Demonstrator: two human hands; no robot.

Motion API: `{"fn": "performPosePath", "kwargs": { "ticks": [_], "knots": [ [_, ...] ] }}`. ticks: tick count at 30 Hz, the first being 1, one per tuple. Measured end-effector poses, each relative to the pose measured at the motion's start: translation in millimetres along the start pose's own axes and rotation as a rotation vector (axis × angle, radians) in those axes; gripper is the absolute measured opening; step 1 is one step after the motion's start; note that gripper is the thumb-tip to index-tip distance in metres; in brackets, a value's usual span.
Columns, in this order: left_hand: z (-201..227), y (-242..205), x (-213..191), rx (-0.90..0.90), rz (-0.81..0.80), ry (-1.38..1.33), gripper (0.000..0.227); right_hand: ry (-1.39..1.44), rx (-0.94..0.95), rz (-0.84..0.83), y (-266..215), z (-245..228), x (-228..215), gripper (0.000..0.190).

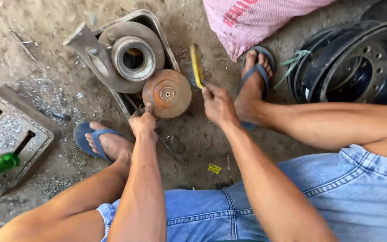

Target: The person scrubs a rusty circular metal part with a wire brush while seated on the ground. They hold the part steady with one hand and brush the surface repeatedly to remove rust and debris.

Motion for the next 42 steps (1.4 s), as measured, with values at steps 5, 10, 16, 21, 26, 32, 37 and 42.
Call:
{"fn": "performPosePath", "kwargs": {
  "ticks": [5, 10, 16, 21, 26, 32, 37, 42],
  "knots": [
    [3.6, -3.9, -2.7, -0.018, 0.037, 0.052, 0.045, 0.069, 0.013, 0.017, -33.5, 13.2, 18.7, 0.039],
    [1.2, -0.4, -3.0, -0.009, 0.017, -0.002, 0.040, -0.066, 0.004, -0.004, 67.6, 19.0, 21.3, 0.040],
    [3.7, -12.2, 0.6, -0.014, 0.010, -0.007, 0.041, 0.045, -0.087, 0.130, -4.5, -13.4, 23.1, 0.039],
    [18.1, -25.1, 0.2, -0.018, 0.020, -0.034, 0.037, 0.179, 0.103, 0.227, -83.1, 30.8, 67.1, 0.037],
    [5.3, -8.7, -1.5, -0.022, 0.035, 0.008, 0.033, 0.264, 0.113, 0.216, -98.2, 11.8, 46.4, 0.040],
    [13.5, -13.1, 1.9, 0.014, 0.051, 0.025, 0.032, 0.054, -0.019, 0.176, 37.6, 6.7, 33.5, 0.031],
    [-8.5, -3.4, -8.2, -0.015, 0.035, 0.045, 0.035, -0.130, -0.050, 0.238, 13.6, 4.4, 20.9, 0.032],
    [9.0, -11.9, 0.2, -0.036, 0.021, -0.020, 0.034, -0.237, -0.115, 0.092, -82.6, 6.7, 77.3, 0.030]
  ]
}}
Point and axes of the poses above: each hand's wrist, its own y-axis towards the middle knuckle, its own x-axis out of the palm, z = x × y, the point moved 5 cm from there along y, towards the middle knuckle, and after that the axes turned 10 degrees about -z, right-handed, at the moved point
